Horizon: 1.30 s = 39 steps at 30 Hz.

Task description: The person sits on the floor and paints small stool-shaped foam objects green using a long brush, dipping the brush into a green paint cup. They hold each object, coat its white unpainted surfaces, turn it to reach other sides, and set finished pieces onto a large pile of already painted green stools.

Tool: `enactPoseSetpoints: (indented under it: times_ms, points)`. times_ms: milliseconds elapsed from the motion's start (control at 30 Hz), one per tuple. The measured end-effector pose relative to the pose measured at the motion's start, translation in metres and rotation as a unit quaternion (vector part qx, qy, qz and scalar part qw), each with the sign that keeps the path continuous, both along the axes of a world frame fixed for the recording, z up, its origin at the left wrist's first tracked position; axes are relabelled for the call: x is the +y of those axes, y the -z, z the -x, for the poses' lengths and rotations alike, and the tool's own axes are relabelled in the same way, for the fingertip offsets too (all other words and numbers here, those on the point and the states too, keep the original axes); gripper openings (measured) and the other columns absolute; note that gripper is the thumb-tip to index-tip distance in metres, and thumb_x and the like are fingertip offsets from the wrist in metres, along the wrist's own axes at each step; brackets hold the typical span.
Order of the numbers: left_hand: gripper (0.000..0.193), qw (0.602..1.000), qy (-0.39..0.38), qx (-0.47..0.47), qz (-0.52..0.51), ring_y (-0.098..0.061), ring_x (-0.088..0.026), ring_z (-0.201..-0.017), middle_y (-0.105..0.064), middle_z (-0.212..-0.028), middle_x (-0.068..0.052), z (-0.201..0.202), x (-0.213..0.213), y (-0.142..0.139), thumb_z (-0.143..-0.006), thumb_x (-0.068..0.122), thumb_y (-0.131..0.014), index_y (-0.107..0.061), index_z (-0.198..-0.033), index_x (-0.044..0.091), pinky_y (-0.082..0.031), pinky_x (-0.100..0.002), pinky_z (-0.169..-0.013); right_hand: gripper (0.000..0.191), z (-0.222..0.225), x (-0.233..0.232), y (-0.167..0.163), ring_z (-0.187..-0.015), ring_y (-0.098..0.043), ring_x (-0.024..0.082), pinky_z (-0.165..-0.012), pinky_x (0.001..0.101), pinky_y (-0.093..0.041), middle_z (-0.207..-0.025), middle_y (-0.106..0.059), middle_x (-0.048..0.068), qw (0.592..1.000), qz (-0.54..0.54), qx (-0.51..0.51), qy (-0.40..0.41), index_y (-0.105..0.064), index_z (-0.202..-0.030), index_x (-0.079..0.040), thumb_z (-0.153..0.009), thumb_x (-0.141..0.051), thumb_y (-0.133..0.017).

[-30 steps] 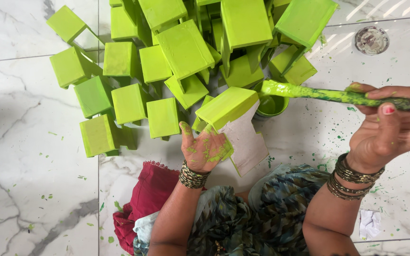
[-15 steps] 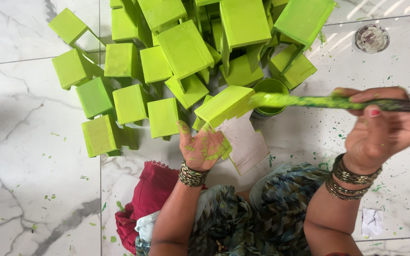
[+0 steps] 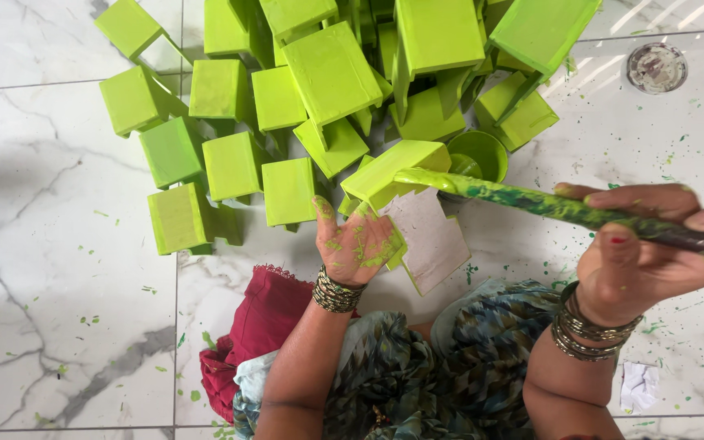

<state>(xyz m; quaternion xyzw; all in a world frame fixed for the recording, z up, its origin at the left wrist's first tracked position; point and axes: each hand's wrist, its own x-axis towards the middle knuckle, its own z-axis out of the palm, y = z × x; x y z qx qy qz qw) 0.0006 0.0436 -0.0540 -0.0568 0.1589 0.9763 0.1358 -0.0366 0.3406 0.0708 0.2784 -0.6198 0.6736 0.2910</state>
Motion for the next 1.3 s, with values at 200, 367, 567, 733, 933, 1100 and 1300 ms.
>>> enactPoseSetpoints:
  times_ms: [200,367,567,733,933,1100,1300]
  points:
    - [0.104,0.967,0.007,0.175,-0.187,-0.056,-0.026,-0.107,-0.063,-0.118,-0.015,0.002,-0.003,0.005,-0.109,0.089,-0.033,-0.042,-0.153,-0.006,-0.047,-0.038,-0.095,0.048,-0.017,-0.008,-0.005,-0.086,-0.076,0.031,-0.086,0.0498,-0.067,-0.103,-0.065,0.021,0.999,-0.041,-0.027,-0.020,-0.033,-0.139,-0.006,-0.112,-0.011,-0.073]
    - [0.109,0.997,-0.043,-0.046,-0.048,-0.056,-0.025,-0.100,-0.064,-0.119,-0.011,0.002,-0.003,-0.008,-0.085,0.086,-0.035,-0.044,-0.149,-0.002,-0.047,-0.038,-0.089,0.041,-0.032,0.011,-0.023,-0.082,-0.078,0.031,-0.082,0.0463,-0.072,-0.102,-0.070,0.022,0.995,-0.100,-0.021,-0.021,-0.038,-0.136,-0.008,-0.110,-0.009,-0.070]
    - [0.103,0.995,-0.022,0.060,-0.077,-0.056,-0.026,-0.096,-0.063,-0.110,-0.015,-0.001,-0.003,0.003,-0.095,0.087,-0.036,-0.049,-0.148,-0.001,-0.047,-0.040,-0.086,0.048,-0.026,-0.013,-0.017,-0.068,-0.076,0.034,-0.050,0.0383,-0.062,-0.087,-0.069,0.028,0.991,-0.103,0.003,0.090,-0.041,-0.119,0.000,-0.083,-0.012,-0.070]
    - [0.101,0.990,-0.042,0.093,-0.096,-0.055,-0.026,-0.098,-0.063,-0.107,-0.014,-0.002,-0.004,0.007,-0.105,0.084,-0.036,-0.049,-0.148,-0.006,-0.046,-0.040,-0.090,0.041,-0.031,-0.029,-0.023,-0.083,-0.078,0.030,-0.085,0.0521,-0.072,-0.097,-0.070,0.025,0.994,-0.097,0.024,-0.046,-0.032,-0.117,-0.011,-0.101,-0.006,-0.069]
    - [0.107,0.998,-0.035,-0.001,-0.058,-0.057,-0.023,-0.110,-0.062,-0.131,-0.009,0.000,-0.005,-0.009,-0.087,0.085,-0.036,-0.044,-0.150,0.000,-0.046,-0.037,-0.096,0.032,-0.040,-0.026,-0.047,-0.082,-0.078,0.037,-0.070,0.0454,-0.069,-0.091,-0.069,0.028,0.989,-0.133,-0.029,0.051,-0.041,-0.108,-0.006,-0.092,-0.003,-0.069]
    - [0.105,0.974,0.005,0.160,-0.163,-0.056,-0.026,-0.121,-0.059,-0.135,-0.014,-0.001,-0.004,-0.003,-0.108,0.085,-0.036,-0.042,-0.160,-0.006,-0.045,-0.039,-0.107,0.048,-0.033,-0.039,-0.034,-0.081,-0.077,0.031,-0.077,0.0449,-0.070,-0.096,-0.069,0.022,0.995,-0.084,0.053,0.027,-0.030,-0.121,0.002,-0.096,-0.011,-0.069]
    - [0.108,0.992,-0.028,0.064,-0.109,-0.054,-0.024,-0.122,-0.056,-0.142,-0.011,-0.001,-0.004,-0.002,-0.098,0.087,-0.037,-0.039,-0.159,-0.003,-0.044,-0.039,-0.107,0.034,-0.039,-0.022,-0.030,-0.084,-0.077,0.031,-0.081,0.0422,-0.071,-0.101,-0.071,0.021,0.991,-0.129,0.014,-0.038,-0.035,-0.115,-0.007,-0.103,-0.007,-0.067]
